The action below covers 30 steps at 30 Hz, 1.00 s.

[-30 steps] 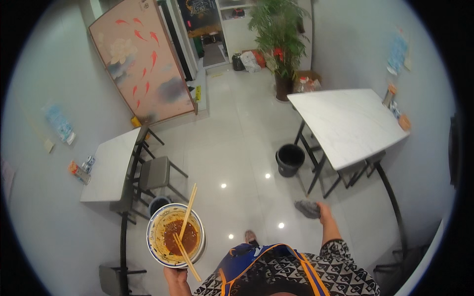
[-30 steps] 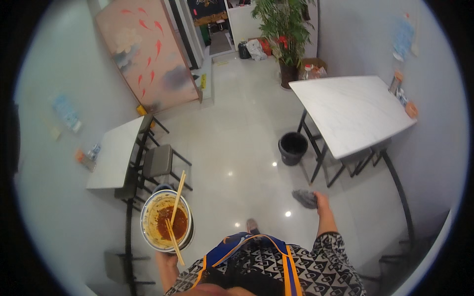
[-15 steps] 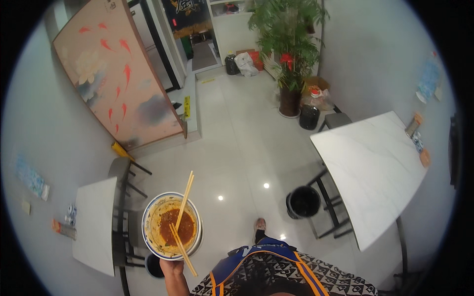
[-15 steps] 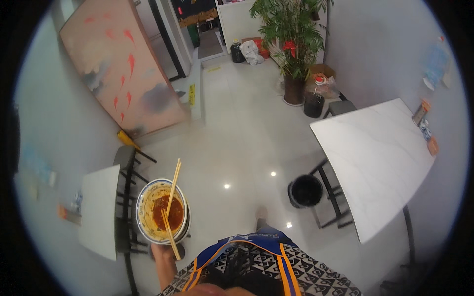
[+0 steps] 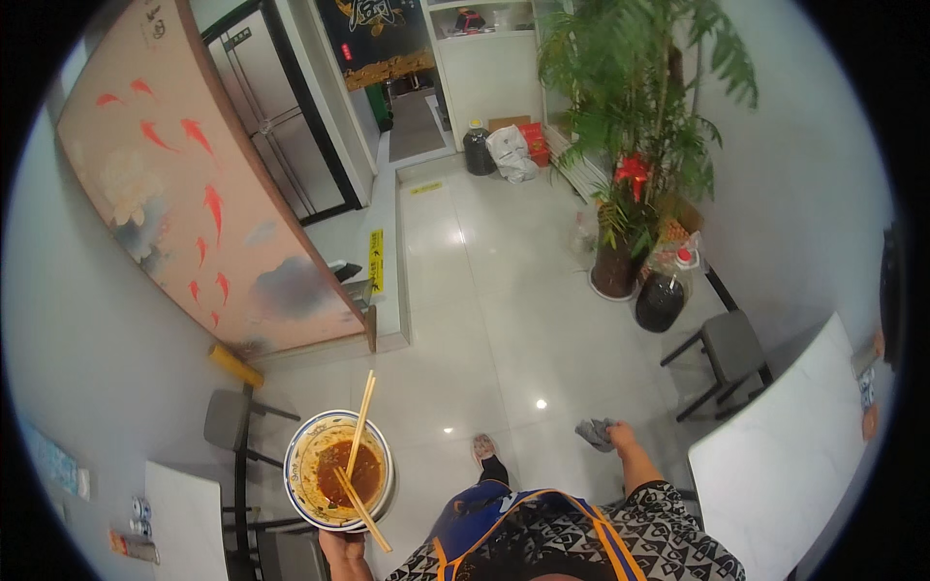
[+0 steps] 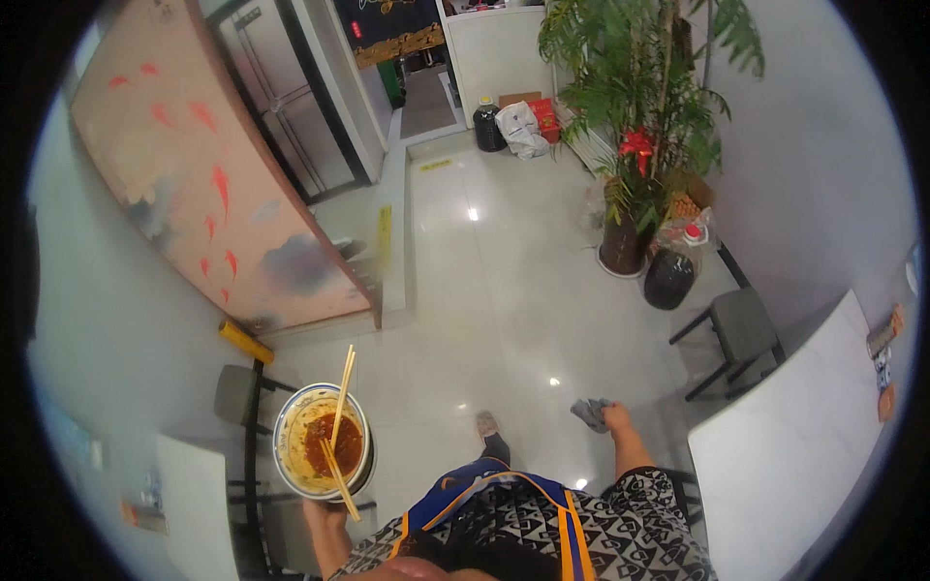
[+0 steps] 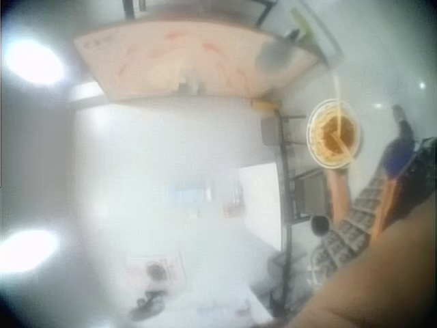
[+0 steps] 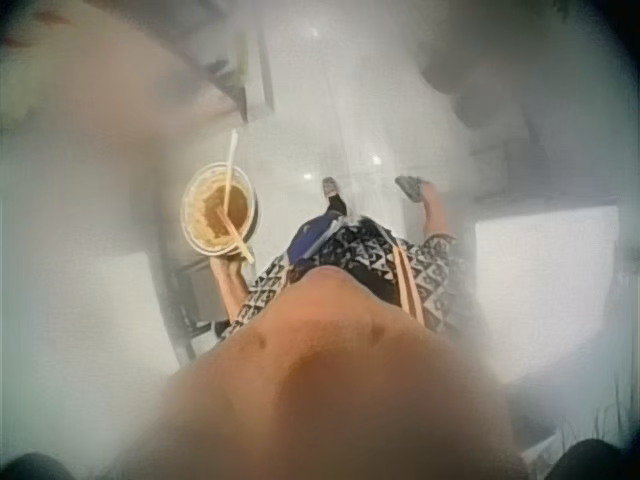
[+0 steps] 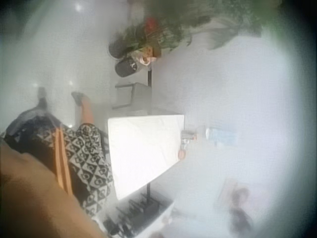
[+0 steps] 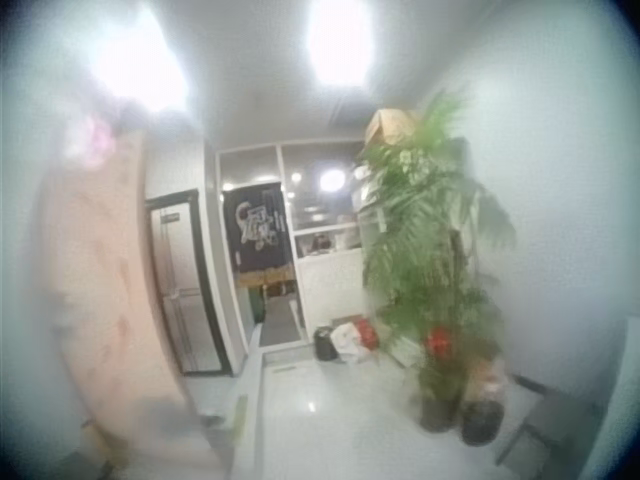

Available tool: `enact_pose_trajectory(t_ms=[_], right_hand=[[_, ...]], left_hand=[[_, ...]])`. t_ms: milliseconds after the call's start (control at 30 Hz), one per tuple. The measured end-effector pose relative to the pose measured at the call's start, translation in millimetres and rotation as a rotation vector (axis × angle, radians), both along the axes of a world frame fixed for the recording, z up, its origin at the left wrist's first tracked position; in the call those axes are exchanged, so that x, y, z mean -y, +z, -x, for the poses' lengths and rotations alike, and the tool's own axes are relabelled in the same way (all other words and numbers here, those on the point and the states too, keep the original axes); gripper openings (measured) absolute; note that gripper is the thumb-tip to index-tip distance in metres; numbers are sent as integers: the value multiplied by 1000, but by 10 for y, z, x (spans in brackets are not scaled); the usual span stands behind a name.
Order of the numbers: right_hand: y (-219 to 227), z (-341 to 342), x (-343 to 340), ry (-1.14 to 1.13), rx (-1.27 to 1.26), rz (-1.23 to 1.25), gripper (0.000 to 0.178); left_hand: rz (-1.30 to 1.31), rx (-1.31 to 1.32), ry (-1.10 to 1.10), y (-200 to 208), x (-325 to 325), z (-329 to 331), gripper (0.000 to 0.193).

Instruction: The person clears a dining table by removing a cup and wiping the surface with a cloth. They then carry two bowls and chopsticks to the kitchen sink, pour out remaining liquid, and scrub the bowls and chopsticks with a sponge.

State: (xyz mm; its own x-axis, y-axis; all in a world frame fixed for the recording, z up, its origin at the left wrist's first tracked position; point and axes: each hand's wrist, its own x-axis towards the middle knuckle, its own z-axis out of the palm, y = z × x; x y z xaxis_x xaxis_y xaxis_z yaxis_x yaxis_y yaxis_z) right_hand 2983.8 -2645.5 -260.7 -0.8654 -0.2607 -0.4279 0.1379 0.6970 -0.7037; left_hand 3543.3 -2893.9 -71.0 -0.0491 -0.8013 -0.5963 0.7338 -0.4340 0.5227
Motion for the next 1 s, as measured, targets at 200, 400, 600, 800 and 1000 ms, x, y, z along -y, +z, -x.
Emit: enact_pose_trajectory(t_ms=[200,400,600,800,1000], right_hand=[[-72,829,837,-171,318,-77,24],[165,1079,499,1065,-347,-622,13],[-66,2170,1376,821,-132,-824,15],[-130,3879,3371,1048,-325,-1007,28],[600,5714,7094,19,-434,-77,39]], left_hand=[[-3,123,-44,135,1251,1350,29],[-35,99,-134,297,2768,2676,25],[95,2,-163,204,4232,4158,32],[205,43,-124,317,5629,5042,38],[91,-50,-41,274,7106,5576,36]])
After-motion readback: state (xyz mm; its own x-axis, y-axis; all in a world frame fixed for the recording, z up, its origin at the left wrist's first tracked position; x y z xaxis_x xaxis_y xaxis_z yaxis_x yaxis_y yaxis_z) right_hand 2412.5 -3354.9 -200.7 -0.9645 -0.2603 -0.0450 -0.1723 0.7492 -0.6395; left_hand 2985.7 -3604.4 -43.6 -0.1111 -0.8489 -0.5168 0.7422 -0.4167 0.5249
